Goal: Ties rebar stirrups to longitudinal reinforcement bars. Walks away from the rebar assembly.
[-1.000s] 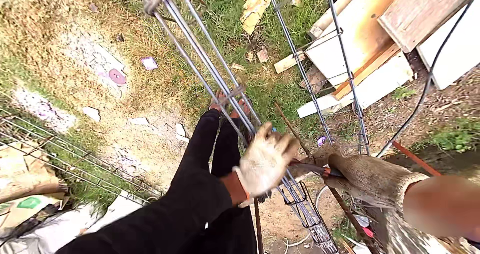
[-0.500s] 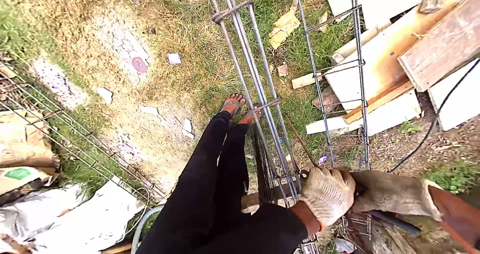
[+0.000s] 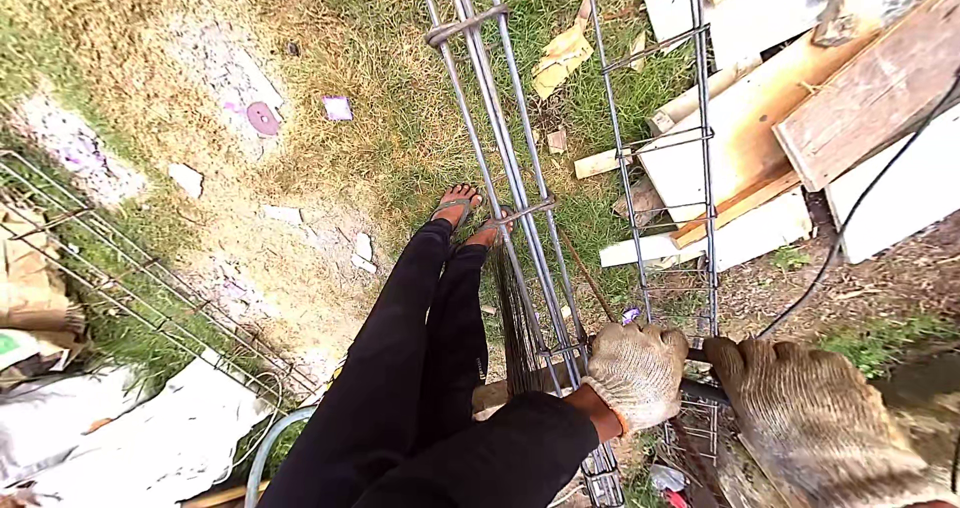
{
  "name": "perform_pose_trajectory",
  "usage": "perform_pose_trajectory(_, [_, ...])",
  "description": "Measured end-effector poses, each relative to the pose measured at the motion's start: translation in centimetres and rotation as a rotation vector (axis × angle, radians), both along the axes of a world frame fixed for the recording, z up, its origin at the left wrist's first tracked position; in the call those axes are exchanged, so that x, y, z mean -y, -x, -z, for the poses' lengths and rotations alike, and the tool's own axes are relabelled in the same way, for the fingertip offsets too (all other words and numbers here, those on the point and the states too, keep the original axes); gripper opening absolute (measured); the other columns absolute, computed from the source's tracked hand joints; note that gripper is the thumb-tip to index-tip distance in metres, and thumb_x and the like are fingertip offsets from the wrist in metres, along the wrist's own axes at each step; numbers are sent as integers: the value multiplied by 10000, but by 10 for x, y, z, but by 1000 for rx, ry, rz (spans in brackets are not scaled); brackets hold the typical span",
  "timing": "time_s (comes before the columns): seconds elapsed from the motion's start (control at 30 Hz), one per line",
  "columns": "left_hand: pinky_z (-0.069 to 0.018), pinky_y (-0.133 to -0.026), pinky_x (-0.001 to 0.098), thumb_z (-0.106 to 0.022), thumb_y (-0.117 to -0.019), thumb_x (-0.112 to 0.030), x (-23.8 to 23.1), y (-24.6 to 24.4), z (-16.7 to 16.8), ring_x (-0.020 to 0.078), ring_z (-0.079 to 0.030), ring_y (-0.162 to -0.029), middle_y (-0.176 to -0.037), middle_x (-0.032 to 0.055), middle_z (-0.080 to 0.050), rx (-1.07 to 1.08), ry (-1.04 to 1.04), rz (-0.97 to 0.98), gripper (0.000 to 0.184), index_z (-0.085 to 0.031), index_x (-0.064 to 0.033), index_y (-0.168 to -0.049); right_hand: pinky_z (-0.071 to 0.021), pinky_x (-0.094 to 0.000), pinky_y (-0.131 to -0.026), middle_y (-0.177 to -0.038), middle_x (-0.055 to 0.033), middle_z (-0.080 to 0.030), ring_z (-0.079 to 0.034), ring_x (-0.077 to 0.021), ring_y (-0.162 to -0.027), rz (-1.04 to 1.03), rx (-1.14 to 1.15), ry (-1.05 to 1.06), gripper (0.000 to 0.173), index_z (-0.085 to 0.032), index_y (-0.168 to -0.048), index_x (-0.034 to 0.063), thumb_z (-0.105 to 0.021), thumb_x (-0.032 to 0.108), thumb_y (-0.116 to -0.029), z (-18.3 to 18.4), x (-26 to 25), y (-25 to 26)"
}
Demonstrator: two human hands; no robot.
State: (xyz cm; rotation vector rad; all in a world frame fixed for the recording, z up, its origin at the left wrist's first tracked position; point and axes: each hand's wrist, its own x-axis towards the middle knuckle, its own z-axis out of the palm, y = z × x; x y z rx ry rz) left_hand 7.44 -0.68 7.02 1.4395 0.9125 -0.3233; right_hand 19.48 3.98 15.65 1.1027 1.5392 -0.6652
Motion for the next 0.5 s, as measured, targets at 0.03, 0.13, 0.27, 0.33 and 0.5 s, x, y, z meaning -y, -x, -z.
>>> perform_pose_trajectory(0.03, [-539, -810, 532, -773, -802, -295, 1, 1, -1, 322, -671, -1039, -1165, 115, -698, 0, -12, -12, 499, -648, -141, -1260, -539, -584, -804, -980, -252, -694, -687, -473, -944, -34, -9, -6, 219, -671, -1172, 19, -561, 103, -1002, 2, 2, -2])
perform_pose_trajectory(0.13, [-494, -914, 546, -829, -743, -320, 11, -5, -2, 289, -660, -1061, -1190, 66, -702, -70, -216, -87, 611, -642, -213, -1314, -552, -556, -670, -890, -182, -684, -690, -419, -829, -54, -28, 1, 247, -706, -1055, 77, -759, 180, -837, 6, 15, -16])
perform_pose_trajectory(0.27, [-421, -1050, 630, -758, -842, -193, 38, -10, -11, 262, -679, -1088, -1177, 14, -729, -127, -598, -330, 453, -695, -306, -1276, -543, -649, -763, -968, -200, -714, -701, -438, -940, 188, 42, 344, 301, -693, -1076, 101, -701, 337, -891, 8, 1, -21])
perform_pose_trajectory(0.33, [-473, -995, 605, -715, -885, -181, 42, -16, -12, 272, -689, -1042, -1148, 22, -737, -122, -586, -326, 355, -717, -285, -1225, -540, -629, -773, -901, -167, -709, -704, -394, -908, 251, -5, 467, 346, -694, -998, 107, -653, 446, -950, 21, -10, -29])
perform_pose_trajectory(0.5, [-560, -739, 514, -737, -871, -222, 23, -19, -5, 343, -699, -899, -1017, 135, -730, -10, -269, -109, 296, -713, -151, -1157, -558, -407, -581, -718, -77, -650, -647, -202, -615, 698, 30, 815, 325, -675, -913, 98, -721, 418, -944, 48, -24, -50])
